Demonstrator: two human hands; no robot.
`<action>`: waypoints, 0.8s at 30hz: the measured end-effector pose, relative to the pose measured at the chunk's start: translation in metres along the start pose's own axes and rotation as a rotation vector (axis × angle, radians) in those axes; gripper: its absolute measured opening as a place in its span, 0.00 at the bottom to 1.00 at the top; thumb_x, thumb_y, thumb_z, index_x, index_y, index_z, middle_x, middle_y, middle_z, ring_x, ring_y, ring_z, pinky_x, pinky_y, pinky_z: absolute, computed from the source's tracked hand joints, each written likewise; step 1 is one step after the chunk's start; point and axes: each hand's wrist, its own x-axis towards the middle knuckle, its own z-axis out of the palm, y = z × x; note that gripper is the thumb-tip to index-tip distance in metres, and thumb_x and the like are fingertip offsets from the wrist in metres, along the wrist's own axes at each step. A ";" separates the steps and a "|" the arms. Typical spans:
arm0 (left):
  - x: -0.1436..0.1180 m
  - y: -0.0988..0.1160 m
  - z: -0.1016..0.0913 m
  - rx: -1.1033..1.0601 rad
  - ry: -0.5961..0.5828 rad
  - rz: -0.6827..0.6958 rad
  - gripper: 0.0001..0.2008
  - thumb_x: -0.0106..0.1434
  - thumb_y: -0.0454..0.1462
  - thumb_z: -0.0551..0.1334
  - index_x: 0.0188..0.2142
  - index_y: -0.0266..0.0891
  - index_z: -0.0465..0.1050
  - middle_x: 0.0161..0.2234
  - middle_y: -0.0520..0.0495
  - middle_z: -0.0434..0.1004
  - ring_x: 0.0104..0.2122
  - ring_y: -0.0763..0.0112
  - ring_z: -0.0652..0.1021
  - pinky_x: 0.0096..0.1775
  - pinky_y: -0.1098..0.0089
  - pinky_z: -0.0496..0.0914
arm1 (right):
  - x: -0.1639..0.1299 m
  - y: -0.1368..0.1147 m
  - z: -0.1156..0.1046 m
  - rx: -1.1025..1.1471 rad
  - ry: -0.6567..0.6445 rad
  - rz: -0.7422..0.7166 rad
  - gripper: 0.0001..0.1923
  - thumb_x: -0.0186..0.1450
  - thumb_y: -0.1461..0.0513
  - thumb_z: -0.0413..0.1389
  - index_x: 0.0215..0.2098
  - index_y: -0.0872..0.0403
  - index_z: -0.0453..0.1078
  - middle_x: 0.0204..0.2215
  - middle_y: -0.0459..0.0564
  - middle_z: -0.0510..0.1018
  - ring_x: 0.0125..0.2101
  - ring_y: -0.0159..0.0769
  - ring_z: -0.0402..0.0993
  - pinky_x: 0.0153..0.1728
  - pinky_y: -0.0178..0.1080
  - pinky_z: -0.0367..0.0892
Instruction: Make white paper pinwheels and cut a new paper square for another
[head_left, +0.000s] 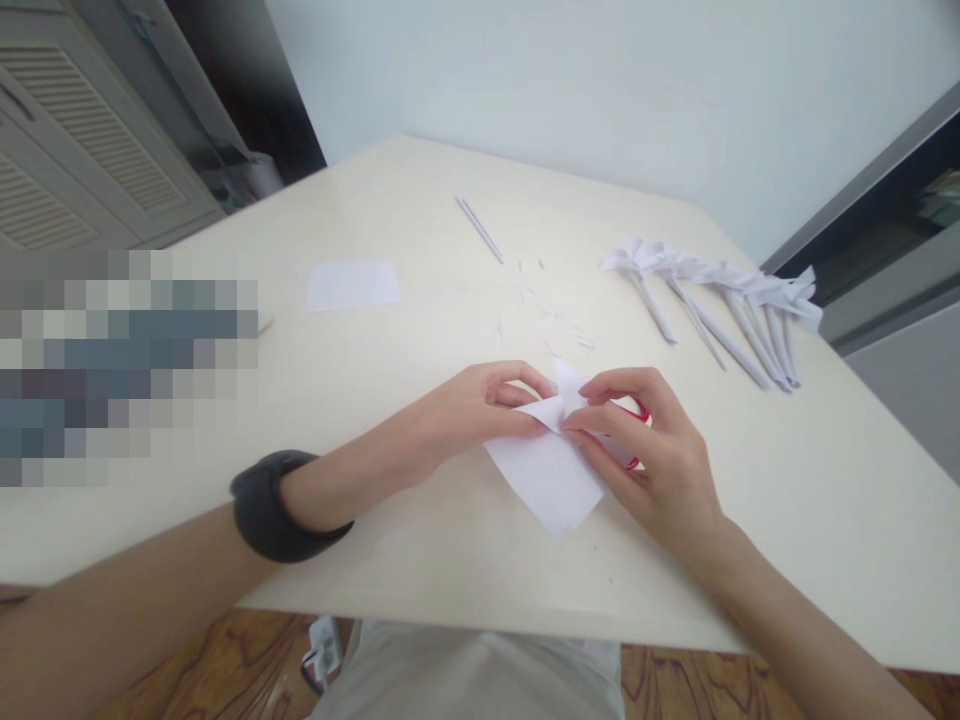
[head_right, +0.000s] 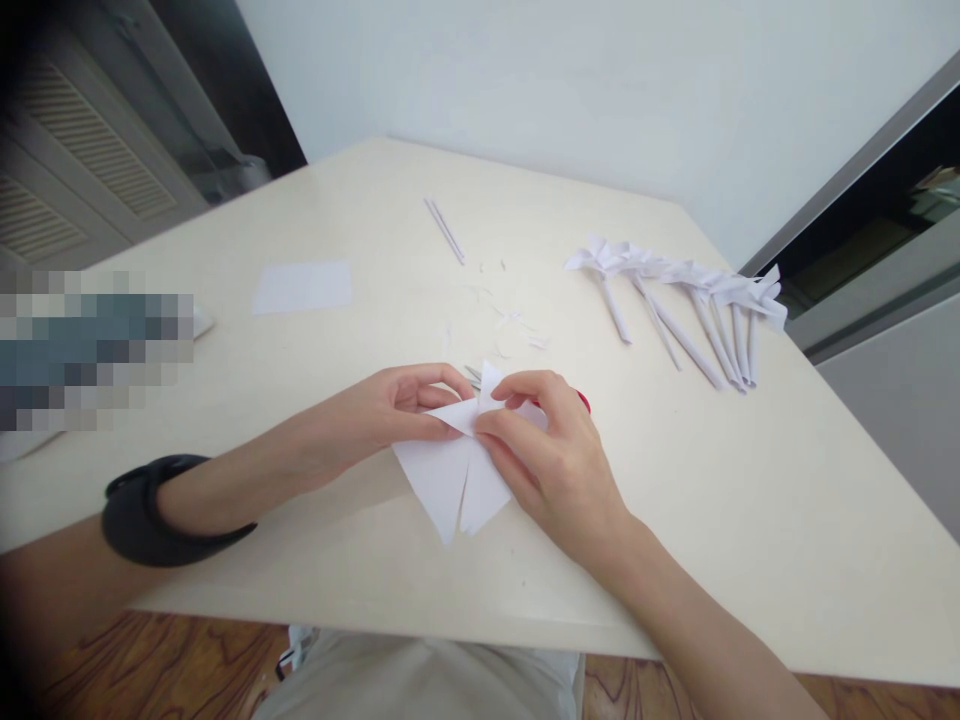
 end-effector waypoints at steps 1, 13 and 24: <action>0.000 0.000 0.000 0.001 0.001 -0.001 0.11 0.54 0.31 0.60 0.38 0.40 0.66 0.37 0.48 0.77 0.33 0.69 0.76 0.34 0.70 0.67 | 0.000 0.000 0.000 -0.002 -0.002 0.000 0.07 0.60 0.68 0.54 0.35 0.54 0.72 0.40 0.52 0.66 0.40 0.34 0.66 0.41 0.40 0.67; -0.003 0.000 0.002 0.080 0.040 0.059 0.14 0.54 0.36 0.62 0.41 0.40 0.65 0.41 0.47 0.74 0.39 0.67 0.76 0.40 0.67 0.68 | -0.002 0.002 0.003 -0.059 -0.003 -0.032 0.07 0.61 0.68 0.54 0.35 0.51 0.71 0.41 0.52 0.67 0.41 0.38 0.66 0.38 0.43 0.64; 0.001 -0.011 0.005 0.287 0.145 0.216 0.07 0.56 0.35 0.57 0.37 0.39 0.66 0.36 0.50 0.74 0.35 0.68 0.75 0.33 0.70 0.68 | -0.001 -0.001 0.004 -0.036 0.016 0.010 0.07 0.60 0.68 0.55 0.36 0.53 0.70 0.42 0.53 0.66 0.42 0.39 0.66 0.40 0.43 0.65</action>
